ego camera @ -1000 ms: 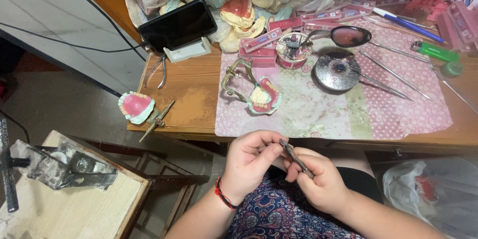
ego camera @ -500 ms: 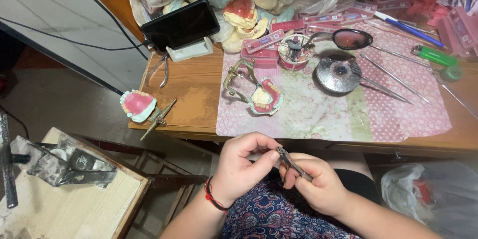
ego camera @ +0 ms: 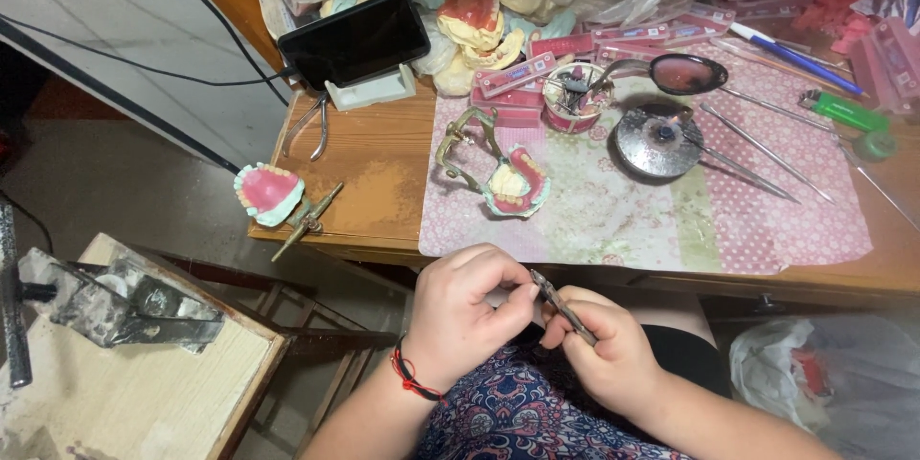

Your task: The person trims a small metal component with pliers and kemudian uses a metal probe to apply a substance to the interior of a dental mold.

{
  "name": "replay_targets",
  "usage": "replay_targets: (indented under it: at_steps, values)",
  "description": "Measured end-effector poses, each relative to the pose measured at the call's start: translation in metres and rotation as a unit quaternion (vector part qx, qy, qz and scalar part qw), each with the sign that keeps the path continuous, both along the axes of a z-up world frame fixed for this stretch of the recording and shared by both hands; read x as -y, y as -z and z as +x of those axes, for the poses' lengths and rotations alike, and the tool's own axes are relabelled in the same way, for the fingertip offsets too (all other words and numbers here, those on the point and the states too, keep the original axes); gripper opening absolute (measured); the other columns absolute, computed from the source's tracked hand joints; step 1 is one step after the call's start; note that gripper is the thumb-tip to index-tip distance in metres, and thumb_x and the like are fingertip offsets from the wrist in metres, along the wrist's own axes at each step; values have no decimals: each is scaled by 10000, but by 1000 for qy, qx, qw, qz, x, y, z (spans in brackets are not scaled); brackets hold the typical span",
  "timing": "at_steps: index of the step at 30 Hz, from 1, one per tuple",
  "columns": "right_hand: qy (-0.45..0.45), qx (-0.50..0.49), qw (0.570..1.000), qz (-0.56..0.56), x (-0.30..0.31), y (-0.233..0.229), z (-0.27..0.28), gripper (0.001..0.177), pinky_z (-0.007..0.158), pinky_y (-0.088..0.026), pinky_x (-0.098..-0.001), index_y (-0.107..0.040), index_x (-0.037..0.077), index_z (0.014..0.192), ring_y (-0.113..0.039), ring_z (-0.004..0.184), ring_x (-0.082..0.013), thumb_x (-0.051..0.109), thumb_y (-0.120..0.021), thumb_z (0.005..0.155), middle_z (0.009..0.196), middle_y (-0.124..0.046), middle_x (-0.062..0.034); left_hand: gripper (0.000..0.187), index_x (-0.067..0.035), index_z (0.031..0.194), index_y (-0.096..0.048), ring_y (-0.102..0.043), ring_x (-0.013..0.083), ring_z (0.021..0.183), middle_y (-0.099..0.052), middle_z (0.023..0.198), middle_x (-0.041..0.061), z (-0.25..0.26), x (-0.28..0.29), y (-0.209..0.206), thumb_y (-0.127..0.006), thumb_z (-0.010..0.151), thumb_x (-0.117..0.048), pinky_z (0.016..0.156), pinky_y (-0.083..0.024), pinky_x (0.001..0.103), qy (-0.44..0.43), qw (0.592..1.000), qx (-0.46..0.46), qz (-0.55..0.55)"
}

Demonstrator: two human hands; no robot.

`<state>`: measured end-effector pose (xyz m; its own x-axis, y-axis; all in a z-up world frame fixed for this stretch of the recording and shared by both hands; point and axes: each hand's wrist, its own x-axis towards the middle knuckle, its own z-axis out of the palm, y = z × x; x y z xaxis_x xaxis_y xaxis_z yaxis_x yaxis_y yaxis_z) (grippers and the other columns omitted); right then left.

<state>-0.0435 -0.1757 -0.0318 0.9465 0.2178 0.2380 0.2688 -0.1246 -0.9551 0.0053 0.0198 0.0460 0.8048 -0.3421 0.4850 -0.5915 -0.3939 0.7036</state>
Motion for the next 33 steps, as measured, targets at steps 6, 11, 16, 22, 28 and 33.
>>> replay_targets:
  at_steps: [6,11,16,22,28,33]
  values:
    - [52,58,996,-37,-7,1,-3,229,751,-540,-293,-684,132,771,-653,775,-164,13,-502,841,824,-652,-13,121,-99,773,-609,-620,207,643,-648,724,5,-5,12,6,-693,859,-91,615,-488,348,-43,995,90,-10]
    - [44,56,997,-11,-8,-6,-3,214,767,-535,-305,-668,113,772,-647,782,-168,5,-510,868,823,-645,-15,86,-85,863,-640,-653,239,676,-682,783,55,1,11,6,-680,939,-89,661,-526,363,0,992,117,-49]
    - [-7,30,999,-14,11,-17,-3,239,1107,-493,-423,-763,47,1077,-684,1229,-255,136,-574,960,1291,-714,-117,63,-54,980,-712,-722,238,772,-739,888,90,6,-1,4,-664,995,-92,726,-571,336,58,993,69,-82]
    - [109,187,943,-254,73,-36,13,249,978,-520,-395,-753,36,1002,-656,1072,-265,209,-575,983,1151,-674,-122,64,-72,1000,-743,-736,215,805,-756,918,69,7,-9,4,-683,1000,-96,744,-581,311,75,993,45,-78]
    - [231,226,800,-506,142,-8,36,294,802,-538,-450,-757,19,896,-652,933,-313,291,-722,1000,1000,-722,-113,68,-81,1011,-766,-753,205,827,-774,927,54,9,-13,4,-705,988,-100,765,-595,313,82,993,50,-70]
    - [296,255,805,-447,154,4,39,242,924,-533,-383,-740,35,890,-694,1038,-265,201,-884,993,1078,-727,-99,67,-102,1008,-781,-767,193,855,-789,938,33,13,-13,9,-724,974,-103,797,-600,314,74,994,59,-52]
